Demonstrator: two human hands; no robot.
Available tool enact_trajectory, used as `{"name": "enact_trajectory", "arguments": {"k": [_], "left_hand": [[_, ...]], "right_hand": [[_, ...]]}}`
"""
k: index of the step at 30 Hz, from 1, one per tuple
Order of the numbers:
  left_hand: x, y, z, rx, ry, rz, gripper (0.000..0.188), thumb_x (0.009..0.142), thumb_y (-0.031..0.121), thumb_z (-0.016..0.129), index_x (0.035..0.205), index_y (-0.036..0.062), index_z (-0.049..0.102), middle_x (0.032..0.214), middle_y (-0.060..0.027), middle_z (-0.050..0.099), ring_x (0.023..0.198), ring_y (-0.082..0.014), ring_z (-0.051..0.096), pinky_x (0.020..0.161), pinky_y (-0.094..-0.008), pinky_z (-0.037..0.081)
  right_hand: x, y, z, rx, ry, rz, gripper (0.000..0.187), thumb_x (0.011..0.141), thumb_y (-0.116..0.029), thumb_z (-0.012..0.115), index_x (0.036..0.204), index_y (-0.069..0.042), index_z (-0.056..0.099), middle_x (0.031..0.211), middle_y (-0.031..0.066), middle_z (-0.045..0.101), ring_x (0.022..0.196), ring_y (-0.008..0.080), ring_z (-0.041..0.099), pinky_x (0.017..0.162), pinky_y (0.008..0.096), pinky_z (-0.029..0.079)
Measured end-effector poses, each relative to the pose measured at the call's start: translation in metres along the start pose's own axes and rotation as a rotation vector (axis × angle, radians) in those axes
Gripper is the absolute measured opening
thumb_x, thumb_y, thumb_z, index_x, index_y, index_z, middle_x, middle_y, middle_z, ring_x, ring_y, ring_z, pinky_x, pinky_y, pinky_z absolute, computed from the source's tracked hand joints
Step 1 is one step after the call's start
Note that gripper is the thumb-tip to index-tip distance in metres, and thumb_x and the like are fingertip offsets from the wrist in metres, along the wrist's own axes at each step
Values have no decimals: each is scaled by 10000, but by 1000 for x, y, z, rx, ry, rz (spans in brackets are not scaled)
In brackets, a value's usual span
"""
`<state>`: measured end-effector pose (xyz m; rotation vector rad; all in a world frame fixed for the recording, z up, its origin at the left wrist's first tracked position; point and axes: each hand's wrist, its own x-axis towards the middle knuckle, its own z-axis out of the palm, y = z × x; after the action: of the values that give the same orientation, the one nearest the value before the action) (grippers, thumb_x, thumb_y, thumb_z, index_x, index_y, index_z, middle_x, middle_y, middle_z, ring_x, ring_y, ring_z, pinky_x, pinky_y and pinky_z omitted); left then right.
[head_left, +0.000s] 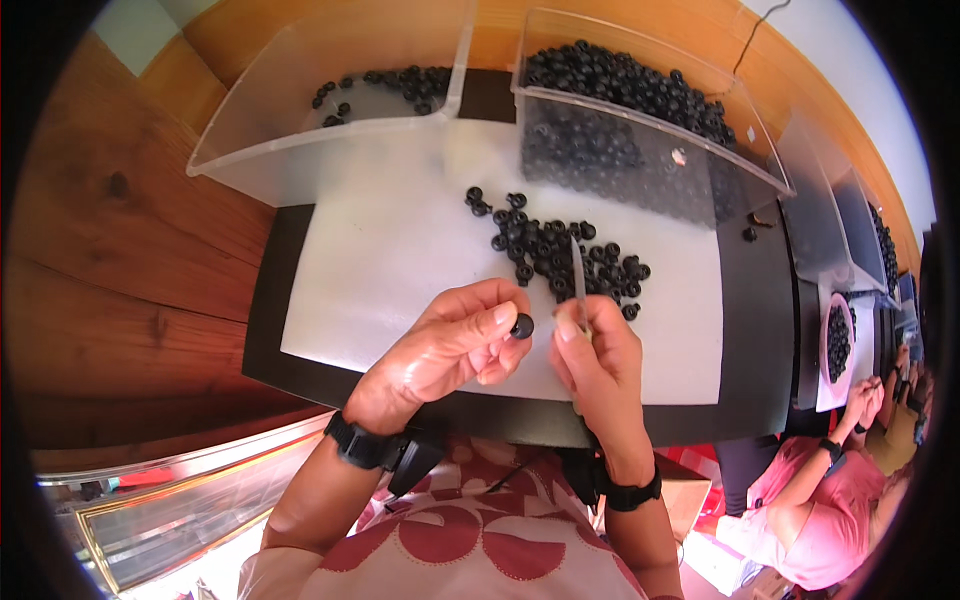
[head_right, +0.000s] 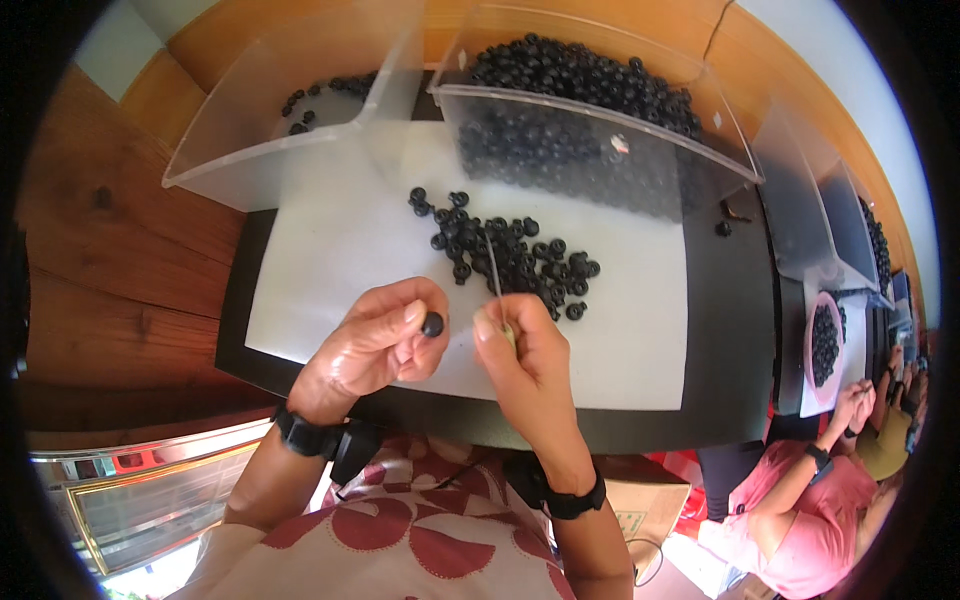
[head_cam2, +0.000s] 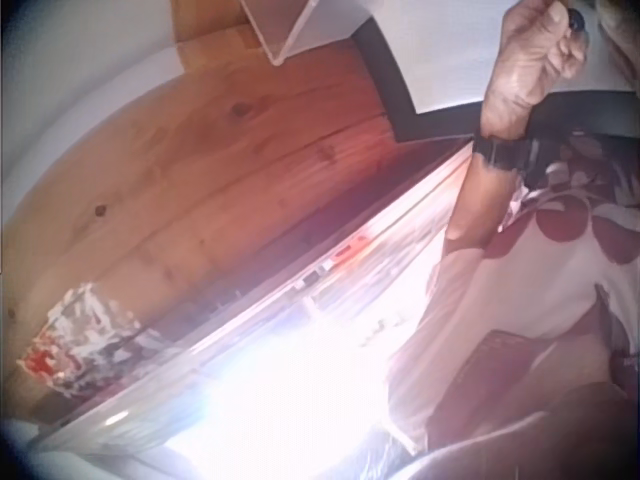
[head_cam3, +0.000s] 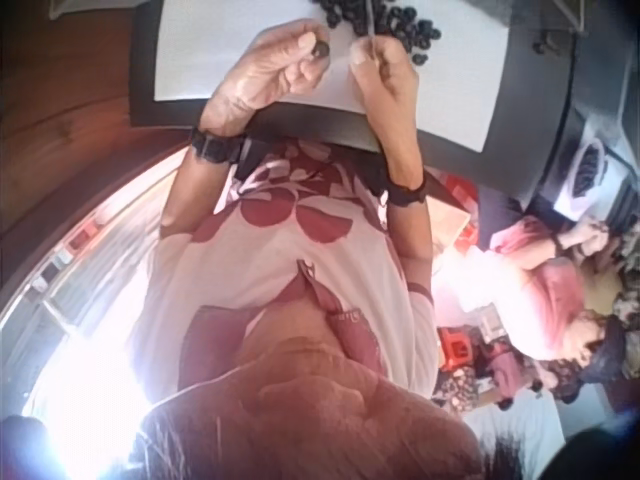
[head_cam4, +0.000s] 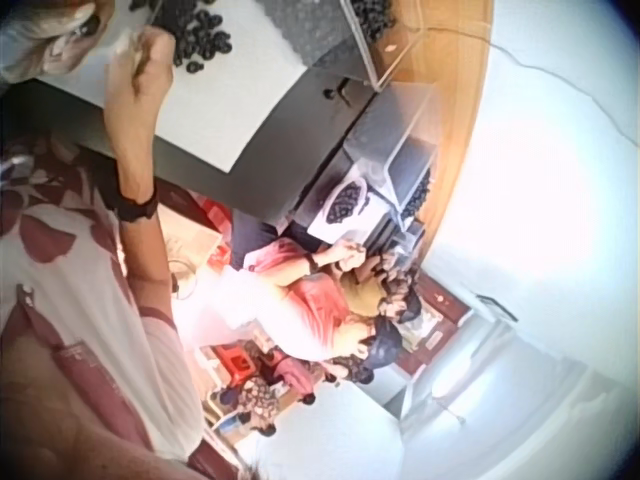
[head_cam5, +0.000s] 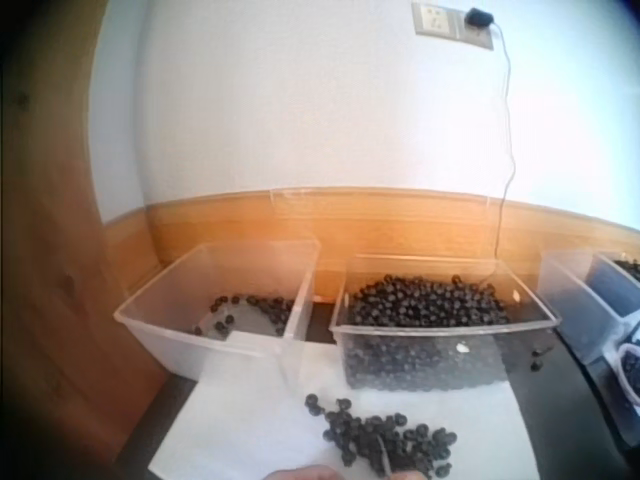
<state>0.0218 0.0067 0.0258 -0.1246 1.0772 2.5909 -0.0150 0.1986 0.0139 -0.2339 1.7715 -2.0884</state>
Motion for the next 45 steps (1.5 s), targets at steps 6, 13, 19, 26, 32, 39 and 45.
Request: {"name": "enact_trajectory", "arguments": {"k": [6,13,19,26,32,39,45], "left_hand": [[-28,85,21,217,198,500,253,1018,255,625,1062,8,605,783,-73,641,564,-103,526,519,-210,403],[-13,148,-1,302,569,734,275,1020,194,592,1156,-42,631,1107,-227,692,780,-162,670,706,-290,581],[-10,112,-2,604,494,613,263,1020,195,575,1183,3,651,1005,-94,716,747,-126,635,698,-271,533],[41,61,-19,1527,478,126,313,972,178,570,1256,59,629,865,-133,704,793,-241,671,725,-377,519],[71,58,-16,1938,529,19,230,936,184,611,1136,71,615,932,-209,712,926,-425,670,796,-517,507],[71,54,-14,1985,536,17,229,926,235,663,1024,43,587,877,-180,716,849,-380,682,749,-489,515],[46,44,-11,976,328,-34,238,1000,236,605,1125,33,600,903,-113,717,735,-163,647,665,-313,521]], "right_hand": [[-4,-4,-7,-34,-28,68,141,1011,-165,631,1042,-37,581,859,-34,556,739,40,502,647,202,416],[-6,3,-6,-19,-21,0,158,1023,-213,611,1062,-64,574,677,-44,493,536,31,382,475,210,268],[-8,2,-15,14,-57,60,135,1013,-174,635,1048,-53,586,822,-49,542,698,17,475,598,182,380],[-9,-2,-12,34,-54,70,132,1015,-177,637,1054,-61,588,790,-68,532,680,8,463,587,171,365],[-12,0,-17,35,-50,76,134,1019,-180,631,1071,-65,586,773,-63,547,630,-3,436,551,168,343],[-11,4,-19,29,-56,34,141,1019,-182,630,1063,-59,578,766,-56,554,619,1,443,538,172,345],[-9,-9,-17,-28,-58,104,163,1040,-219,596,1046,-58,573,756,-41,554,613,7,456,532,184,364]]}}
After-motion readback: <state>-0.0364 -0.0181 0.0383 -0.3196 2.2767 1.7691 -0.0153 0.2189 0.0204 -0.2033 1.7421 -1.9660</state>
